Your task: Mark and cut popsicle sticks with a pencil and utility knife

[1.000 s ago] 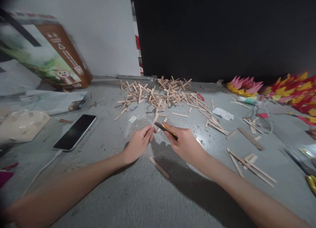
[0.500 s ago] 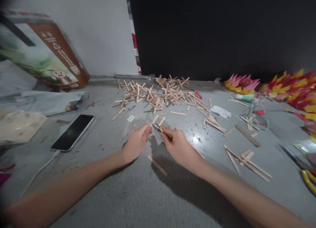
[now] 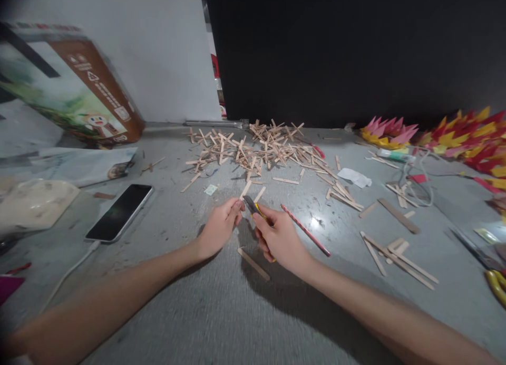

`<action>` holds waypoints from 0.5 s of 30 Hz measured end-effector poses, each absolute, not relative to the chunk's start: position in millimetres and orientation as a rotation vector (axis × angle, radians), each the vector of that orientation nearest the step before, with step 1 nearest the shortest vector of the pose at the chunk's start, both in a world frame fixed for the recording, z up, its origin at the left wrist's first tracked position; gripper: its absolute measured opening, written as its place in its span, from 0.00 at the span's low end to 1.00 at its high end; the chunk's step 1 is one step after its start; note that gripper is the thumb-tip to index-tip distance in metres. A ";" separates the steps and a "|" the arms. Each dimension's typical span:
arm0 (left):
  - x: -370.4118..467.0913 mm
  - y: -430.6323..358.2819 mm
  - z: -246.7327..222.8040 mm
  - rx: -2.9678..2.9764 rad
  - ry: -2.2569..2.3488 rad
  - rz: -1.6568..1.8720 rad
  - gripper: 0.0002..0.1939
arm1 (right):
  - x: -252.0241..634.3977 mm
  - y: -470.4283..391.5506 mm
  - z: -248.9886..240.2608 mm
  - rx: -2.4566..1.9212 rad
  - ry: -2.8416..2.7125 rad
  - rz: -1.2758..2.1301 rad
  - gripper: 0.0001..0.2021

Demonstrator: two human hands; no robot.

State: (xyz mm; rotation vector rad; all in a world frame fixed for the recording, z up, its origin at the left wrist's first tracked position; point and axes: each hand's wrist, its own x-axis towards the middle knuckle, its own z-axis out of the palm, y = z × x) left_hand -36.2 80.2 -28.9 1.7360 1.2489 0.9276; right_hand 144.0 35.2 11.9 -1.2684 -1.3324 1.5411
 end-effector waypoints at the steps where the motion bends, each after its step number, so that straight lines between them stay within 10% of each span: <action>1: -35.6 80.2 -28.8 1.710 1.244 0.931 0.22 | 143.8 35.0 12.0 -1.268 -1.353 1.530 0.17; 15: -33.8 82.8 -27.9 1.377 1.036 0.934 0.22 | 156.5 47.3 6.7 -1.318 -1.966 0.853 0.13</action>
